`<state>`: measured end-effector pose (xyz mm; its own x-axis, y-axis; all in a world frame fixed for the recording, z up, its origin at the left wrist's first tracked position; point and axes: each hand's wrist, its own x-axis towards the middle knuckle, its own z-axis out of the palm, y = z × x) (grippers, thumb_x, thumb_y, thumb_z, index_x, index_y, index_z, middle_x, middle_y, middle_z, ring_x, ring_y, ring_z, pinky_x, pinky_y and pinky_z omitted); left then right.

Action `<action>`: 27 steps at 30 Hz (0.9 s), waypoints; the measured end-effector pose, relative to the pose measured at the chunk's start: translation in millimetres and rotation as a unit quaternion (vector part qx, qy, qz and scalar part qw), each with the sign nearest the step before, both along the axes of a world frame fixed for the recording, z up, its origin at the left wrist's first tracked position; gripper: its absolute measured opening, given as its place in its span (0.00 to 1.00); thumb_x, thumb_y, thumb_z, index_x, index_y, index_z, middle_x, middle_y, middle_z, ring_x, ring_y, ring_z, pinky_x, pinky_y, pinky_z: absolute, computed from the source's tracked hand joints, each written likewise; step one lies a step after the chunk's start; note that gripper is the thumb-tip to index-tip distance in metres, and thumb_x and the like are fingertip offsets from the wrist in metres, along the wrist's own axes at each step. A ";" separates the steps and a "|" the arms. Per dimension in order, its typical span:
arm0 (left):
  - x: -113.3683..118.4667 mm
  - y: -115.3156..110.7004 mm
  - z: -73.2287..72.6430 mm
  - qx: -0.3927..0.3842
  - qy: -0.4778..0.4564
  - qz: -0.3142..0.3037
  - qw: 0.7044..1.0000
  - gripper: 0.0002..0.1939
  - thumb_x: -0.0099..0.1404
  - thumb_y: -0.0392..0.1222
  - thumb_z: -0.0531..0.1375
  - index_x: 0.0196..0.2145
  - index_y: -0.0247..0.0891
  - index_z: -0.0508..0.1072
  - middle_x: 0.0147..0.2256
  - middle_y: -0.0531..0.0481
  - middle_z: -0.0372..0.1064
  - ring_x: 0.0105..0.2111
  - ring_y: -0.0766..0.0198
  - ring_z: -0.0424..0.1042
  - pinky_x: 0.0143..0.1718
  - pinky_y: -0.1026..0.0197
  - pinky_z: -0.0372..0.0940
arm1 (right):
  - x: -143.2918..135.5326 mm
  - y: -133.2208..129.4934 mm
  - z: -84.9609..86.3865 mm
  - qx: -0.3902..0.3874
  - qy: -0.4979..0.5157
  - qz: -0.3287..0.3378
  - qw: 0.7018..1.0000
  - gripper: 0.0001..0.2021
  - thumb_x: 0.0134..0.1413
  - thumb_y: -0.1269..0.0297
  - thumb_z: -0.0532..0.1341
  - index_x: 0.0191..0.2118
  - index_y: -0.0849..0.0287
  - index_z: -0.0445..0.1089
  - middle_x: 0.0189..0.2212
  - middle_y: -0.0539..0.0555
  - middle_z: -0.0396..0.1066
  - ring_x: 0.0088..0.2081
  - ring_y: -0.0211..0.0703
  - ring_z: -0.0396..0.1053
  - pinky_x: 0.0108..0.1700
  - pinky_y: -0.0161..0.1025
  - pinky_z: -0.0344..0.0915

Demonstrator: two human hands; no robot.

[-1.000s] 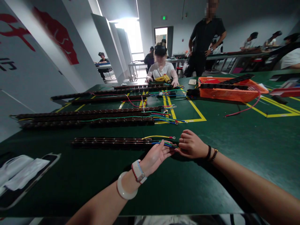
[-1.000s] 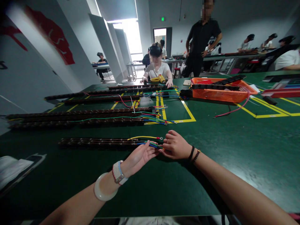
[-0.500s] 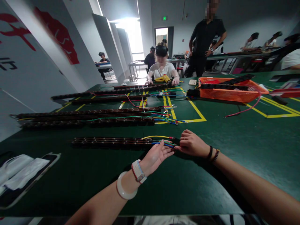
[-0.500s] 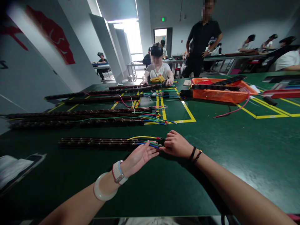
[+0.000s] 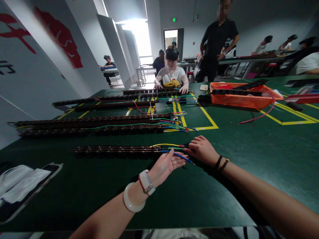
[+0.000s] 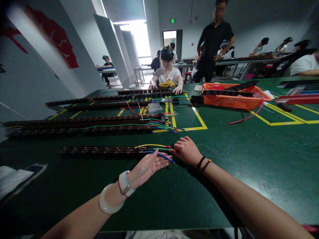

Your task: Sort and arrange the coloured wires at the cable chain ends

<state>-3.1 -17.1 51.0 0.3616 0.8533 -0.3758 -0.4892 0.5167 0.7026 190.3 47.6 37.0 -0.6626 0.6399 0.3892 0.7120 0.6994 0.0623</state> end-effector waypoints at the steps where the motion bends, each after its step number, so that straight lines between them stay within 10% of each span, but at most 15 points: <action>1: 0.0 0.1 -0.5 0.005 0.001 -0.004 1.000 0.17 0.69 0.41 0.47 0.38 0.23 0.70 0.42 0.29 0.71 0.41 0.54 0.73 0.53 0.50 0.61 | -0.9 0.7 -0.3 0.002 -0.003 -0.008 1.000 0.18 0.59 0.55 0.55 0.22 0.58 0.66 0.22 0.51 0.70 0.28 0.39 0.60 0.38 0.40 0.49; 15: -2.8 1.8 -7.3 0.024 -0.014 -0.029 0.999 0.18 0.68 0.41 0.47 0.38 0.23 0.70 0.43 0.29 0.71 0.43 0.52 0.72 0.52 0.51 0.61 | -1.2 5.3 -3.4 -0.032 0.020 -0.053 0.998 0.17 0.56 0.48 0.55 0.27 0.57 0.65 0.26 0.51 0.70 0.32 0.42 0.63 0.39 0.39 0.49; 27: -3.7 2.0 -10.9 0.019 -0.032 -0.025 0.999 0.18 0.68 0.42 0.48 0.38 0.25 0.71 0.40 0.32 0.72 0.41 0.54 0.73 0.52 0.50 0.61 | 1.1 -11.2 14.9 -0.100 0.089 0.071 0.988 0.16 0.61 0.55 0.52 0.27 0.59 0.65 0.24 0.51 0.67 0.29 0.38 0.60 0.38 0.38 0.52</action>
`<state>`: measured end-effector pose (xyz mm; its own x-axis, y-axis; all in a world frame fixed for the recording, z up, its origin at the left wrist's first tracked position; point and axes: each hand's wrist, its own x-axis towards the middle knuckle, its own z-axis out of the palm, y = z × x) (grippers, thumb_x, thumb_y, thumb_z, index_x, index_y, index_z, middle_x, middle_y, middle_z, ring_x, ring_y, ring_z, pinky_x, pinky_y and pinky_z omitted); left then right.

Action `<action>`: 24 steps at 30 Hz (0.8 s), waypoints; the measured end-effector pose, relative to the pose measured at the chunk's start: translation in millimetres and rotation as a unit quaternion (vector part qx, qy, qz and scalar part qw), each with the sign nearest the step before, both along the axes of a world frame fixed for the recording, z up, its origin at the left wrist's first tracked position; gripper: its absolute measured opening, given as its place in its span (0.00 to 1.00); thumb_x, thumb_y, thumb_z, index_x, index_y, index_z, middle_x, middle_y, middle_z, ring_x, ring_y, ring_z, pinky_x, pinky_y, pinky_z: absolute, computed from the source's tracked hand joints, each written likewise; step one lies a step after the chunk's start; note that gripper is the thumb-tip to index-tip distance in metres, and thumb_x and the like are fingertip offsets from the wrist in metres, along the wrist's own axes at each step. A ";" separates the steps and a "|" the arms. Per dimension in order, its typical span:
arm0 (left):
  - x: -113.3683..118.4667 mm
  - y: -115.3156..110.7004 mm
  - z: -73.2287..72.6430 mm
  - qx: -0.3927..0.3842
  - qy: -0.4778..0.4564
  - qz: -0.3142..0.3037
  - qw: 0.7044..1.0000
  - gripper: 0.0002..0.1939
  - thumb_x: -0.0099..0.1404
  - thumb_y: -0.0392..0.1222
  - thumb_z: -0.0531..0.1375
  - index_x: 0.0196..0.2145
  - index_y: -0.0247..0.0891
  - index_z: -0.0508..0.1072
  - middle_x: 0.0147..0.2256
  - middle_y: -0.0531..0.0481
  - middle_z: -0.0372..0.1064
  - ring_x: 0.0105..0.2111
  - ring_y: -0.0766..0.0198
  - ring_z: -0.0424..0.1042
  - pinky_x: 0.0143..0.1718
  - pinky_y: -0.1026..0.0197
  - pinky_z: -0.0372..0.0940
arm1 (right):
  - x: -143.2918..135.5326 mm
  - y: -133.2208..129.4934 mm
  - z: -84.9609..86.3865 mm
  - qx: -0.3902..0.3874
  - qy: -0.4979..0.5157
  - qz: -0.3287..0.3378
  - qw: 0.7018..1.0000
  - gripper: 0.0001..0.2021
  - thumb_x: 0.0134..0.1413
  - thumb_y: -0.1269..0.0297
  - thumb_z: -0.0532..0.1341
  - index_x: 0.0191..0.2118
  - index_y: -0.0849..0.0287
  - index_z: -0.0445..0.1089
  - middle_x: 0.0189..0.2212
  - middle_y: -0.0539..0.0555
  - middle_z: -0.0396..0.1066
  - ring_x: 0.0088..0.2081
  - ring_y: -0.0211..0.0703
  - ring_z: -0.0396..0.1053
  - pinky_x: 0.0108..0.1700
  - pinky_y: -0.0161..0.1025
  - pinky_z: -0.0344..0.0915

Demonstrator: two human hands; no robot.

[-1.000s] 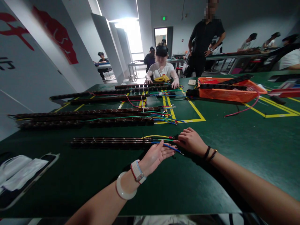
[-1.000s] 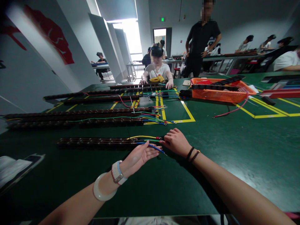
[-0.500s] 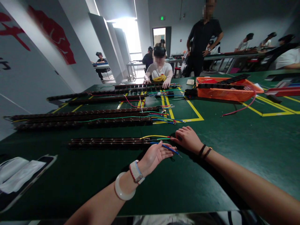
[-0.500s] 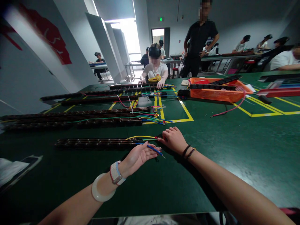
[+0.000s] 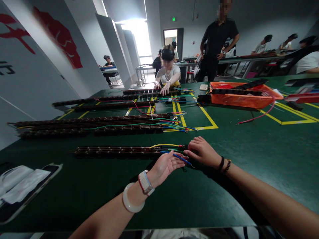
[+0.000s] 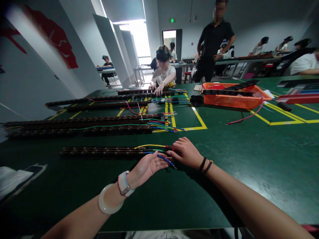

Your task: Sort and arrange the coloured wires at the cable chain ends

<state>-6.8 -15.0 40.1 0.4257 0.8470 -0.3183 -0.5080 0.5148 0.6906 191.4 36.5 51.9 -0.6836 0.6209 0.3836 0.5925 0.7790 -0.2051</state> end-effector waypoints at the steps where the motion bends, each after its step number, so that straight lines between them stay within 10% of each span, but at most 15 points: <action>1: 0.1 0.2 0.1 0.001 -0.002 0.001 1.000 0.18 0.68 0.42 0.48 0.37 0.25 0.71 0.40 0.33 0.72 0.40 0.55 0.73 0.51 0.50 0.61 | 0.4 -1.9 2.8 0.002 -0.007 0.025 1.000 0.17 0.61 0.55 0.52 0.25 0.59 0.65 0.23 0.51 0.67 0.29 0.38 0.59 0.39 0.39 0.51; 7: -0.3 1.3 0.7 0.000 0.003 0.005 1.000 0.17 0.68 0.41 0.48 0.36 0.26 0.72 0.36 0.35 0.73 0.39 0.57 0.73 0.49 0.54 0.62 | -2.7 -12.9 9.1 0.069 -0.068 0.108 0.989 0.16 0.57 0.51 0.54 0.29 0.58 0.70 0.21 0.51 0.67 0.29 0.40 0.56 0.40 0.42 0.49; 17: -3.9 5.8 2.4 -0.003 0.018 -0.006 1.000 0.19 0.69 0.43 0.47 0.41 0.24 0.71 0.42 0.31 0.72 0.41 0.56 0.73 0.49 0.54 0.63 | -2.9 -8.0 -0.3 0.148 -0.076 0.046 0.985 0.14 0.60 0.62 0.52 0.25 0.58 0.66 0.22 0.51 0.65 0.29 0.39 0.56 0.40 0.41 0.49; 24: 0.6 -4.3 9.4 0.104 0.189 -0.219 0.951 0.29 0.65 0.59 0.48 0.28 0.29 0.74 0.33 0.32 0.74 0.32 0.54 0.75 0.31 0.58 0.68 | -5.3 -7.0 1.4 0.127 -0.125 0.083 0.980 0.13 0.59 0.63 0.51 0.26 0.58 0.66 0.24 0.52 0.66 0.30 0.40 0.57 0.40 0.41 0.49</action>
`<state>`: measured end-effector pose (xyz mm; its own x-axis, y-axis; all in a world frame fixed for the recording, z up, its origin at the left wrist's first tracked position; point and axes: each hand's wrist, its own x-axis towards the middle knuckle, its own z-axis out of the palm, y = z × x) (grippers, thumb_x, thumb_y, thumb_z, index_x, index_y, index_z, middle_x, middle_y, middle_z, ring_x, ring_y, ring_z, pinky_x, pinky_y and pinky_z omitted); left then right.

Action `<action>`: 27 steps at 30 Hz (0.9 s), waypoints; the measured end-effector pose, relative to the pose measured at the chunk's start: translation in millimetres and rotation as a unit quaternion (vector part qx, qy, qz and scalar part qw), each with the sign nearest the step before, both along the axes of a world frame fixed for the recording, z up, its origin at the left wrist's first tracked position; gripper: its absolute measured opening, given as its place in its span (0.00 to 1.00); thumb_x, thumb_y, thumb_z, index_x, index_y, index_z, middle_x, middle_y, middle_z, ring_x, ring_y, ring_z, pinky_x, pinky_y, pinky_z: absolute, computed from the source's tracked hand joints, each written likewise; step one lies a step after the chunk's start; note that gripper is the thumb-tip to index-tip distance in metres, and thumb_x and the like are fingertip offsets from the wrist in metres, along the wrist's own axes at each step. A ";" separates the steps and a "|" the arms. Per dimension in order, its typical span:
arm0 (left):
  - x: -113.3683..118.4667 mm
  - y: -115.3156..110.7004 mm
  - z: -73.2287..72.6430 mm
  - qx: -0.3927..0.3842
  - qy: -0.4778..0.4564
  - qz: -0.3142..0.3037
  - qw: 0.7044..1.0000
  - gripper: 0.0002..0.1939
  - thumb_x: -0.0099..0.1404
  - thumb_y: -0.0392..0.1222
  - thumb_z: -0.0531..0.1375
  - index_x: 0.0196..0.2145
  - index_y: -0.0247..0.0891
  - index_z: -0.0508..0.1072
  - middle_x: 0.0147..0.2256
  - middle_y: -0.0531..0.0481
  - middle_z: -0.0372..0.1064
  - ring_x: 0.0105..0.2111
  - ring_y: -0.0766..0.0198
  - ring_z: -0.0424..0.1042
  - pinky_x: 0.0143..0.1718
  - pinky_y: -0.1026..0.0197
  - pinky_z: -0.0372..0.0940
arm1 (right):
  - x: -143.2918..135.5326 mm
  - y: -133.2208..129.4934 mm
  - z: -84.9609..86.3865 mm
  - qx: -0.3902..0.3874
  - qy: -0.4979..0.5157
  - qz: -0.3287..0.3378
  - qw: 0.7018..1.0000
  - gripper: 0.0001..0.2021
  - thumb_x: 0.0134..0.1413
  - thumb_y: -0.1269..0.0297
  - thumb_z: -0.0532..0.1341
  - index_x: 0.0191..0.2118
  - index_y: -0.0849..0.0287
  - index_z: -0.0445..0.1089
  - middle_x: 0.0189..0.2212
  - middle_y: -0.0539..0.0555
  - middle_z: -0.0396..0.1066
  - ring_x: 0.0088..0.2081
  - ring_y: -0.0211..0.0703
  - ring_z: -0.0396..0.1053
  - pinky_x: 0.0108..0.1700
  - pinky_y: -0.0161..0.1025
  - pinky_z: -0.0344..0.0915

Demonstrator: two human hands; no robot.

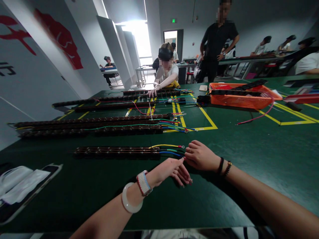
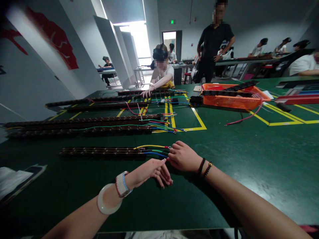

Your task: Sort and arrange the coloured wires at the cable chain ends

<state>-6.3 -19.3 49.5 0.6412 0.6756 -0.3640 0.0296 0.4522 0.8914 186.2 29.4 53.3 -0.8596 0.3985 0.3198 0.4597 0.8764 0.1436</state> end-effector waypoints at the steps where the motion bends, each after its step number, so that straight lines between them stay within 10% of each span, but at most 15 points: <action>1: 1.3 -1.5 1.3 0.009 0.006 -0.012 1.000 0.29 0.64 0.59 0.48 0.26 0.30 0.74 0.31 0.33 0.75 0.31 0.55 0.75 0.31 0.58 0.68 | -0.9 0.0 -0.9 -0.008 -0.012 0.009 1.000 0.12 0.59 0.64 0.52 0.26 0.58 0.66 0.24 0.52 0.67 0.31 0.40 0.57 0.40 0.41 0.49; 16: 0.9 -1.4 1.0 0.016 -0.010 -0.004 1.000 0.26 0.63 0.58 0.50 0.26 0.31 0.73 0.32 0.36 0.75 0.33 0.55 0.75 0.37 0.55 0.68 | -2.6 3.4 -6.1 -0.016 0.051 -0.055 0.997 0.14 0.60 0.61 0.52 0.26 0.58 0.66 0.25 0.53 0.65 0.30 0.41 0.56 0.37 0.40 0.49; 27: 0.6 -3.0 4.2 0.027 -0.007 -0.003 1.000 0.25 0.65 0.55 0.48 0.27 0.31 0.73 0.33 0.35 0.75 0.33 0.56 0.75 0.37 0.56 0.68 | -11.8 9.0 -23.5 -0.143 0.162 -0.144 0.966 0.23 0.53 0.48 0.57 0.51 0.55 0.65 0.43 0.58 0.64 0.45 0.50 0.59 0.49 0.47 0.56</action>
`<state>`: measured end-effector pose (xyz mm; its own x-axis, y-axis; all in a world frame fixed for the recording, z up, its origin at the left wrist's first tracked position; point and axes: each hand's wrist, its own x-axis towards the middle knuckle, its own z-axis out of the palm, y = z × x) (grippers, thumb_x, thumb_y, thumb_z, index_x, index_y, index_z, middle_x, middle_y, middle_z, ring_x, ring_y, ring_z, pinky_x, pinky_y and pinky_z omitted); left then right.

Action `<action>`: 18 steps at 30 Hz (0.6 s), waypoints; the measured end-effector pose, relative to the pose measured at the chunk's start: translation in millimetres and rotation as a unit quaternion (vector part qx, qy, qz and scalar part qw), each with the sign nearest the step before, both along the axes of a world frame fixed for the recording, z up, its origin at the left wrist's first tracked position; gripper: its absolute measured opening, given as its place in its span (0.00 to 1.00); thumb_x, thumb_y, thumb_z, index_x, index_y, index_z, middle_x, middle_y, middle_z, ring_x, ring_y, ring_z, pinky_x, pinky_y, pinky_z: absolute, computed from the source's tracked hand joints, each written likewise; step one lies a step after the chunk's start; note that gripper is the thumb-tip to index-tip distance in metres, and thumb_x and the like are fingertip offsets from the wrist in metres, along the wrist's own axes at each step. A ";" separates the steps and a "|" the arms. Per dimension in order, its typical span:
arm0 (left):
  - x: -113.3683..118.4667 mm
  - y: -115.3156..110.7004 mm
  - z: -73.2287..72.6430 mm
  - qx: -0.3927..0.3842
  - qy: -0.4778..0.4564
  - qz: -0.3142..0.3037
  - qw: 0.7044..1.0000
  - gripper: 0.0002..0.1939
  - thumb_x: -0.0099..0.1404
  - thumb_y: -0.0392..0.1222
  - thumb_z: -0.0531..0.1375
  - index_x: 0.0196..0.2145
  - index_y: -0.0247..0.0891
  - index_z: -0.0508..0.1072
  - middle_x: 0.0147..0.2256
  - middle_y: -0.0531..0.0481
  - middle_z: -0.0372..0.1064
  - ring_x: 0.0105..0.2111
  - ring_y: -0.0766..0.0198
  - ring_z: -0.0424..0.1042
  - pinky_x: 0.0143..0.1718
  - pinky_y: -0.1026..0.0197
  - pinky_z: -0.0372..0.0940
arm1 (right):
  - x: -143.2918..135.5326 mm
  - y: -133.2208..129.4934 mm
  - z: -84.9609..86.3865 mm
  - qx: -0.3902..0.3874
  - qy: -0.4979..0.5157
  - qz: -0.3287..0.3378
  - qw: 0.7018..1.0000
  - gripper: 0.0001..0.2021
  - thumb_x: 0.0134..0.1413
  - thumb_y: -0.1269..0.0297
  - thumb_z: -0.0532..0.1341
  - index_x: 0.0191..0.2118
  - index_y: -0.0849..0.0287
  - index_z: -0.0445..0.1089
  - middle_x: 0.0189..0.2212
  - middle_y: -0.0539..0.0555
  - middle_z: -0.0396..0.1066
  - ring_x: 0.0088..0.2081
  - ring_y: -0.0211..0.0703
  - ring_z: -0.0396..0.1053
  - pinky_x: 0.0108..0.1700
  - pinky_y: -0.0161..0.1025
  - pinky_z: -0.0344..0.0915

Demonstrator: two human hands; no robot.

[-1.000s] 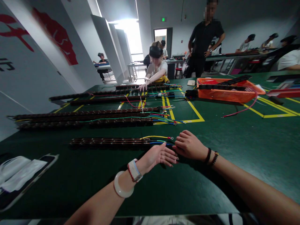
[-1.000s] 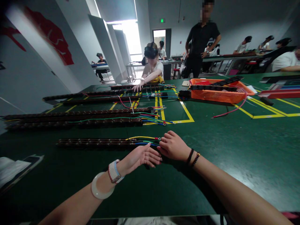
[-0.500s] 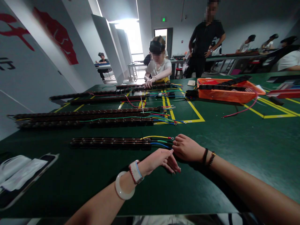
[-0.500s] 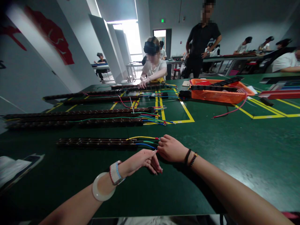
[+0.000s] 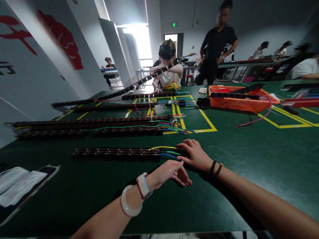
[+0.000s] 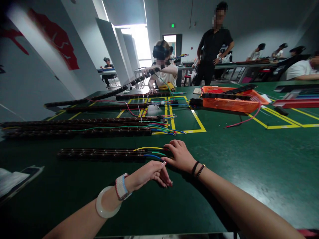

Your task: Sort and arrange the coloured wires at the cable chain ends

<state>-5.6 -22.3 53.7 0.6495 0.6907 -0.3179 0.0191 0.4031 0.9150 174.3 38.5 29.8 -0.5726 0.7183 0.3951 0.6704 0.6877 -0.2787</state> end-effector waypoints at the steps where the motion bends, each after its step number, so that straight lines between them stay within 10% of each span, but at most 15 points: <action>1: -0.2 -0.1 0.0 0.001 -0.002 0.000 1.000 0.25 0.65 0.55 0.48 0.27 0.31 0.73 0.33 0.35 0.75 0.34 0.56 0.75 0.38 0.56 0.68 | -1.3 -0.4 -0.9 -0.003 0.000 0.006 1.000 0.23 0.53 0.48 0.57 0.51 0.55 0.65 0.43 0.59 0.64 0.45 0.50 0.59 0.49 0.48 0.56; 18: 0.8 2.0 -5.7 -0.011 0.002 0.006 1.000 0.25 0.65 0.53 0.48 0.28 0.29 0.73 0.33 0.34 0.74 0.34 0.55 0.75 0.38 0.55 0.68 | -14.2 1.3 -1.0 -0.096 -0.004 0.013 0.995 0.12 0.54 0.53 0.59 0.30 0.58 0.68 0.31 0.51 0.68 0.38 0.41 0.60 0.45 0.43 0.51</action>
